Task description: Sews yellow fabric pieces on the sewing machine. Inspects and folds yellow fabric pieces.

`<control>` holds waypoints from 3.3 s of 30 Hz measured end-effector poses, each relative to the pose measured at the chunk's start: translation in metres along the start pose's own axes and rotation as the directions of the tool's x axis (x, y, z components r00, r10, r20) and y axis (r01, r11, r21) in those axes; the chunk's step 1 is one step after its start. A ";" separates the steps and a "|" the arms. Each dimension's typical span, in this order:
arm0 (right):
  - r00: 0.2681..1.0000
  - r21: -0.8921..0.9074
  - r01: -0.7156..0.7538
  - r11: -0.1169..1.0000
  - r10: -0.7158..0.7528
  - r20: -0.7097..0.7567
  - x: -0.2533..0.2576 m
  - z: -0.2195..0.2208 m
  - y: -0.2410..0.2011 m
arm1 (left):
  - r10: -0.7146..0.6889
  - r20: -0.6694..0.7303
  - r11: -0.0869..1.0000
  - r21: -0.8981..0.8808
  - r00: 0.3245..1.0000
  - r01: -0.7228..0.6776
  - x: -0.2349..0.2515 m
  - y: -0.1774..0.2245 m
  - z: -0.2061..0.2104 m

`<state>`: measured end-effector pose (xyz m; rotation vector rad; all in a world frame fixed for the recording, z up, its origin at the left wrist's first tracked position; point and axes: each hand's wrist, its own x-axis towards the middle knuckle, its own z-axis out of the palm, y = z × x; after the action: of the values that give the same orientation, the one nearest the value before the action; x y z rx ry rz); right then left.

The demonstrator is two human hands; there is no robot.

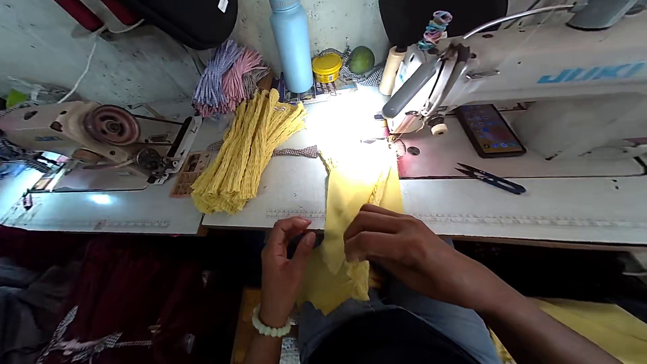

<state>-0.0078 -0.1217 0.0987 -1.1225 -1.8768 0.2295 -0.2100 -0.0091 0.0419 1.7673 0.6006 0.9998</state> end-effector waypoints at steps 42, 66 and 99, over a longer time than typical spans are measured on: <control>0.929 0.137 -0.177 0.975 0.212 -0.304 -0.009 0.028 -0.006 | 0.249 -0.060 0.968 0.028 0.967 -0.248 -0.021 0.044 0.027; 0.455 0.332 -0.847 0.416 0.889 0.048 -0.130 0.067 0.034 | 0.183 0.084 0.924 0.325 0.980 -0.200 0.086 0.026 -0.049; 0.901 -0.302 -0.105 0.948 -0.038 -0.431 -0.040 0.001 -0.028 | 0.426 0.159 0.890 0.100 0.890 -0.444 0.002 0.052 0.049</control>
<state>-0.0181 -0.1683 0.0894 -1.2990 -1.5225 -0.3000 -0.1704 -0.0534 0.0810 2.1273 0.1850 1.1501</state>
